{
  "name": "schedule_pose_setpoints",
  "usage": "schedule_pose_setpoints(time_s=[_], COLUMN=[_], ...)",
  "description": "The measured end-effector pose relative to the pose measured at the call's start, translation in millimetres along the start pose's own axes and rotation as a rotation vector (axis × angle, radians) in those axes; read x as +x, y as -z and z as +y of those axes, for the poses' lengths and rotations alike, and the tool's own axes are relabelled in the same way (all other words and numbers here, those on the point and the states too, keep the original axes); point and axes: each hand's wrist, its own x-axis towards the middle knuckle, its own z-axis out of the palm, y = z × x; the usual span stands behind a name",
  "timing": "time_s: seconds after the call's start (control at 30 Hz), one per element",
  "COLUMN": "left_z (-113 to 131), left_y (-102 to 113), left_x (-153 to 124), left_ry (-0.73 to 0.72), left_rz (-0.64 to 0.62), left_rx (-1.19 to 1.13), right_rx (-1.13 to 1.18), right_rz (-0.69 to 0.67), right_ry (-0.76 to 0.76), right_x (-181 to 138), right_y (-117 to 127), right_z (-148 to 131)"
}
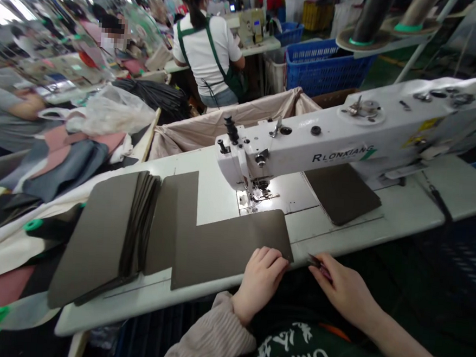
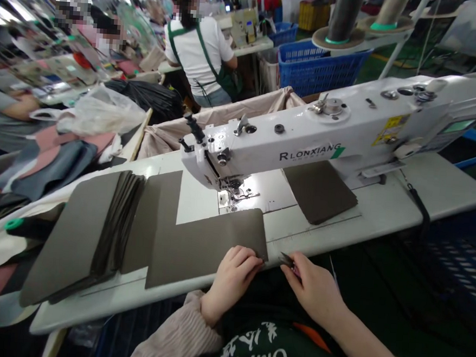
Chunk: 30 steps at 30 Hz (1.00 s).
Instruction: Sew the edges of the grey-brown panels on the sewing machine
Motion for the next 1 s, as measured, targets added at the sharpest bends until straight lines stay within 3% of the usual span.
schedule_pose_setpoints(time_s=[0.4, 1.0], left_z=[6, 4], left_y=[2, 2], left_x=[-3, -2], left_ry=[0.096, 0.09], left_rz=[0.004, -0.012], left_rx=[-0.072, -0.074], right_rx=[-0.107, -0.099], right_rz=[-0.078, -0.042], right_ry=[0.072, 0.059], right_x=[6, 8], right_y=[-24, -26], right_z=[-16, -20])
